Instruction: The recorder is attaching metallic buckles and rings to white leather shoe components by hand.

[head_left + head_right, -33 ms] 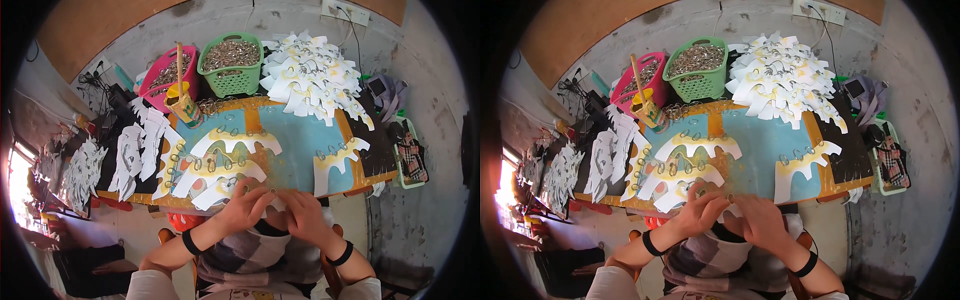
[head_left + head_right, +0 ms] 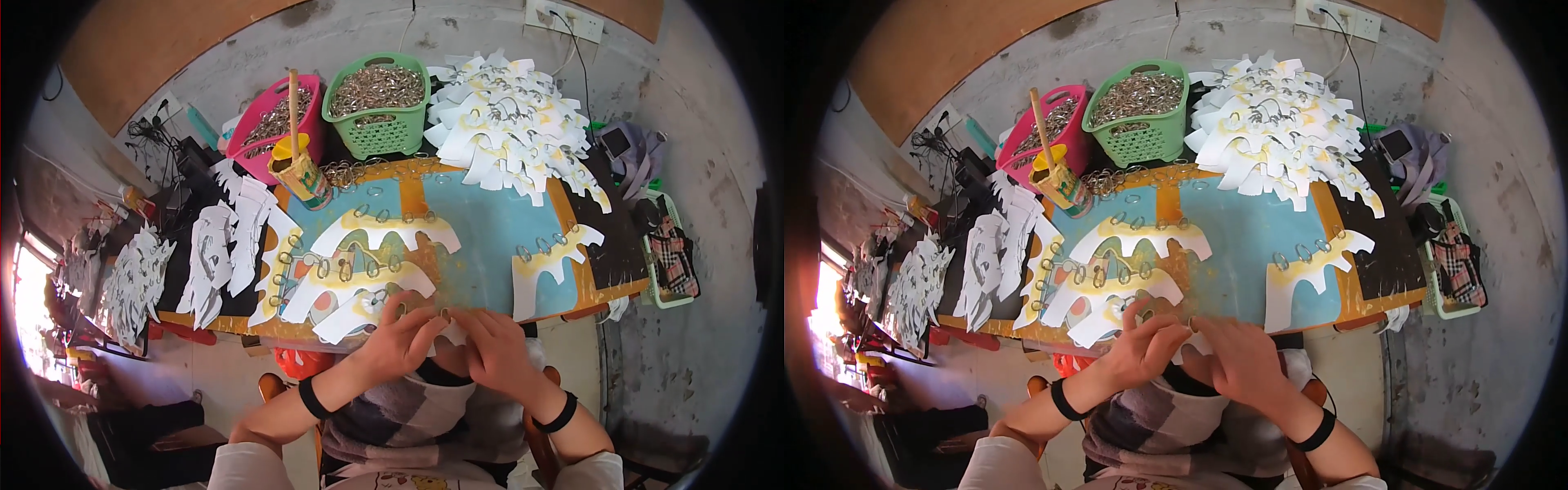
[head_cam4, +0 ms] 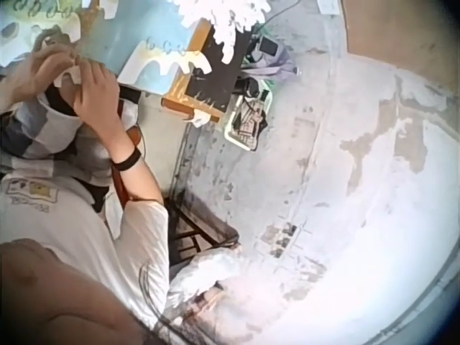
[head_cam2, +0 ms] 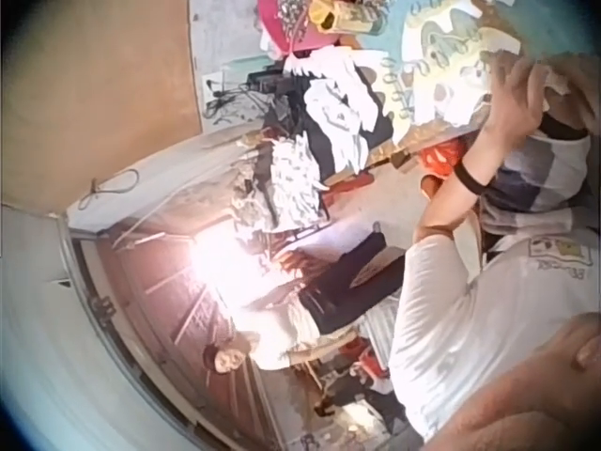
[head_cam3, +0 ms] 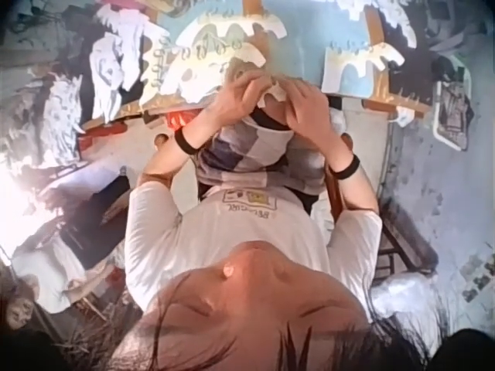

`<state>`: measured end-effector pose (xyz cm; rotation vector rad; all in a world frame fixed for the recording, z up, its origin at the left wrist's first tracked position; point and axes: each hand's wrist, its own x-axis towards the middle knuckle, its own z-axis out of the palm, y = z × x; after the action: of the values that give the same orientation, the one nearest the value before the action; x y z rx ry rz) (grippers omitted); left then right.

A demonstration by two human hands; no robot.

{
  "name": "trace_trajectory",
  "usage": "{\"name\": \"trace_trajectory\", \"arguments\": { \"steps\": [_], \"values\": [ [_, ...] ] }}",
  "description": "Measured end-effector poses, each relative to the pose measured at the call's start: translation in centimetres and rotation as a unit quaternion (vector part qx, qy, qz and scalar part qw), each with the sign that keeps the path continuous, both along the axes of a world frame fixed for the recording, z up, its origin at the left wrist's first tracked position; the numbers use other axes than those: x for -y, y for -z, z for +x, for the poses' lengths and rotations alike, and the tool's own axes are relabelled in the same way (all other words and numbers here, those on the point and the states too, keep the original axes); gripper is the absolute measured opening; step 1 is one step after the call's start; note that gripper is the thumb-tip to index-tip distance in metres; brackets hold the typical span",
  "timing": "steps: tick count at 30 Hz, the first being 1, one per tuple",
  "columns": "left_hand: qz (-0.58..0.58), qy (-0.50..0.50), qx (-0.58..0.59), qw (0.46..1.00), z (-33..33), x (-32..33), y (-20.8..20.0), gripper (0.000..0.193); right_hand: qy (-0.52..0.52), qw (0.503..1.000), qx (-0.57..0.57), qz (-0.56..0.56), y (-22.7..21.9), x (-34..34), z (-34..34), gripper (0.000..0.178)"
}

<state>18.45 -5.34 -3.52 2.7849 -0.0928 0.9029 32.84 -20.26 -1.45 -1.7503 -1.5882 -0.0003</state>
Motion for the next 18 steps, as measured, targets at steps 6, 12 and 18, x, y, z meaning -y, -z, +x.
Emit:
{"name": "trace_trajectory", "arguments": {
  "steps": [6,12,18],
  "values": [
    [0.030,-0.022,0.009,0.999,-0.4,0.5,0.4,0.030,-0.008,0.996,0.054,-0.069,-0.5,-1.0,0.0,0.045],
    [0.059,-0.062,-0.053,0.995,-0.9,0.9,-0.8,0.030,0.024,0.993,0.098,-0.059,-0.1,-0.9,-0.5,0.044],
    [0.030,-0.054,-0.070,0.996,-1.3,1.4,-0.4,0.040,-0.057,0.991,0.122,-0.013,0.7,1.0,0.9,0.048]
  ]
}}
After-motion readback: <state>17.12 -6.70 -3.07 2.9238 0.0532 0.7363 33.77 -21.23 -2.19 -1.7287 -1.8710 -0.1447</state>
